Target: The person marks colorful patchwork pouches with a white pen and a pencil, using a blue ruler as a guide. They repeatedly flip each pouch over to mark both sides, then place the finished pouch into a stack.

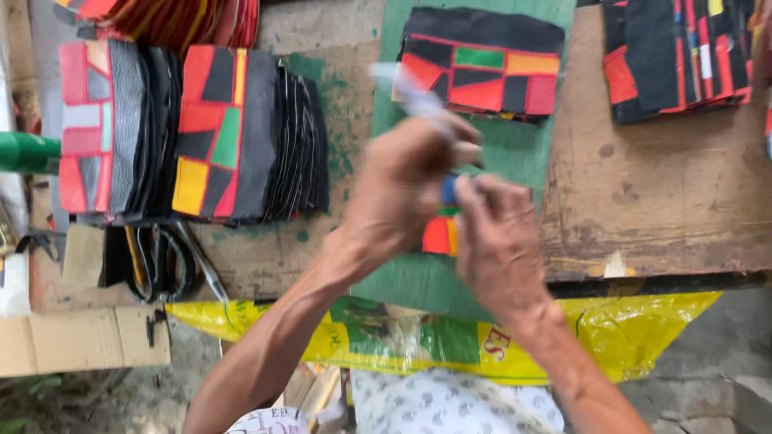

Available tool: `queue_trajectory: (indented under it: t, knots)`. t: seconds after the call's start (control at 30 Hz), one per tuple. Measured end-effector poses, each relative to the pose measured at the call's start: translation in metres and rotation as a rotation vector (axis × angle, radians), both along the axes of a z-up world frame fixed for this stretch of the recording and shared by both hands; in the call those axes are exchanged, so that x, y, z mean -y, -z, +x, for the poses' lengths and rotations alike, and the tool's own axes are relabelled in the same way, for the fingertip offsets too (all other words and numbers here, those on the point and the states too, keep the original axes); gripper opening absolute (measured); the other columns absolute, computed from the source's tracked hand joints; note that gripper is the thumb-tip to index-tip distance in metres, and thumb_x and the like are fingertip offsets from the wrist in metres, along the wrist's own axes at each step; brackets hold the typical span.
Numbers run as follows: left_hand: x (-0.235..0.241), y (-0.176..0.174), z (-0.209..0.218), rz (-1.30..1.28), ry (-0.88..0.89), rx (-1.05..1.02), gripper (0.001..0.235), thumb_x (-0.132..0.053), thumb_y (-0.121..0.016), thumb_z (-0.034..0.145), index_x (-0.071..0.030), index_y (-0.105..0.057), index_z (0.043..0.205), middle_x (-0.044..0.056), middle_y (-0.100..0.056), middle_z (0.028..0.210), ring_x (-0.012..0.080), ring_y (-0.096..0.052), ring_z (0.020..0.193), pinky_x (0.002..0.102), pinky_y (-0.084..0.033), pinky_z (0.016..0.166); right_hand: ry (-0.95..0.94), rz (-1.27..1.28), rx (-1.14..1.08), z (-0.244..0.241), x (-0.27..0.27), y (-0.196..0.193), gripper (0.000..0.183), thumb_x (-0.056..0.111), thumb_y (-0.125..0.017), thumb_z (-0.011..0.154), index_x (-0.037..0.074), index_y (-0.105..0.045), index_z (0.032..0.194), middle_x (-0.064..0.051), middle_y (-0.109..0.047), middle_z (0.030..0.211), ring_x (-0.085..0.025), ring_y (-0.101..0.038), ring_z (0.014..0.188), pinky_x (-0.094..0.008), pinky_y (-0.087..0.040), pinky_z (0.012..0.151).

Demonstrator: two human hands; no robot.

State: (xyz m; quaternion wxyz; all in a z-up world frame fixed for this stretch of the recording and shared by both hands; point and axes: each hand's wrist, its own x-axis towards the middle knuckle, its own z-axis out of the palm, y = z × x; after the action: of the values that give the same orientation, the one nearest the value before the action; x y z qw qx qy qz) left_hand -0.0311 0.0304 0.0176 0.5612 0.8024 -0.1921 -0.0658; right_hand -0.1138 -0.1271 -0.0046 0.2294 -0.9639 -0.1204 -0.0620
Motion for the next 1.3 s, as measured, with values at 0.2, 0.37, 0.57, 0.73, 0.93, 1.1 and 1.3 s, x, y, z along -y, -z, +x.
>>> queue_trajectory:
  t: [0.2,0.37,0.57,0.73,0.93,1.1,1.3]
  knots:
    - [-0.040,0.041,-0.040,-0.468,-0.449,-0.401,0.008,-0.004,-0.057,0.106,0.003,-0.060,0.109,0.009,-0.069,0.095,0.0175,-0.075,0.094,0.032,-0.066,0.086,0.075,0.152,0.068,0.015,0.028,0.006,0.028,0.004,-0.081,0.086,0.004,-0.063,0.107,-0.015,-0.062,0.102,-0.036,-0.055,0.102,-0.046,-0.043,0.094]
    - [-0.044,0.059,-0.050,-0.461,-0.452,-0.398,0.010,-0.005,-0.057,0.106,0.004,-0.061,0.107,0.009,-0.068,0.097,0.0173,-0.075,0.097,0.033,-0.062,0.088,0.487,0.868,-0.207,-0.002,0.034,0.001,0.029,0.010,-0.073,0.104,0.002,-0.048,0.116,-0.022,-0.061,0.101,-0.031,-0.059,0.083,-0.042,-0.052,0.078]
    - [-0.041,0.053,-0.052,-0.277,-0.413,-0.270,0.008,-0.003,-0.063,0.104,0.004,-0.066,0.106,0.006,-0.072,0.094,0.0117,-0.071,0.090,0.026,-0.062,0.082,0.485,1.491,-0.205,-0.052,0.033,0.024,0.033,0.015,-0.062,0.116,0.003,-0.031,0.123,-0.027,-0.067,0.108,-0.032,-0.073,0.092,-0.049,-0.064,0.093]
    - [-0.039,0.044,-0.048,-0.184,-0.393,-0.172,0.005,-0.001,-0.065,0.102,0.002,-0.067,0.106,0.005,-0.071,0.093,0.0106,-0.071,0.087,0.025,-0.060,0.079,0.450,1.426,-0.125,-0.057,0.031,0.037,0.029,0.013,-0.060,0.118,0.003,-0.033,0.122,-0.027,-0.067,0.108,-0.032,-0.073,0.093,-0.044,-0.064,0.089]
    - [-0.038,0.036,-0.051,-0.050,-0.363,-0.072,0.006,0.004,-0.065,0.101,0.001,-0.066,0.107,0.009,-0.070,0.094,0.0148,-0.071,0.086,0.028,-0.059,0.078,0.426,1.344,-0.096,-0.058,0.026,0.037,0.027,0.012,-0.057,0.121,0.004,-0.032,0.120,-0.027,-0.067,0.108,-0.030,-0.074,0.093,-0.041,-0.064,0.088]
    - [-0.030,0.033,-0.053,0.031,-0.313,0.028,0.012,0.006,-0.063,0.096,0.003,-0.063,0.107,0.011,-0.069,0.095,0.0167,-0.071,0.087,0.032,-0.060,0.075,0.418,1.319,-0.096,-0.060,0.025,0.034,0.027,0.011,-0.057,0.121,0.004,-0.031,0.119,-0.026,-0.067,0.109,-0.028,-0.073,0.094,-0.041,-0.065,0.091]
    - [-0.035,0.041,-0.046,-0.148,-0.357,-0.216,0.003,0.004,-0.058,0.104,0.005,-0.061,0.104,0.009,-0.069,0.093,0.0147,-0.076,0.090,0.027,-0.066,0.082,0.431,1.287,-0.107,-0.063,0.025,0.032,0.024,0.010,-0.055,0.120,0.003,-0.032,0.117,-0.026,-0.068,0.108,-0.028,-0.074,0.094,-0.041,-0.065,0.090]
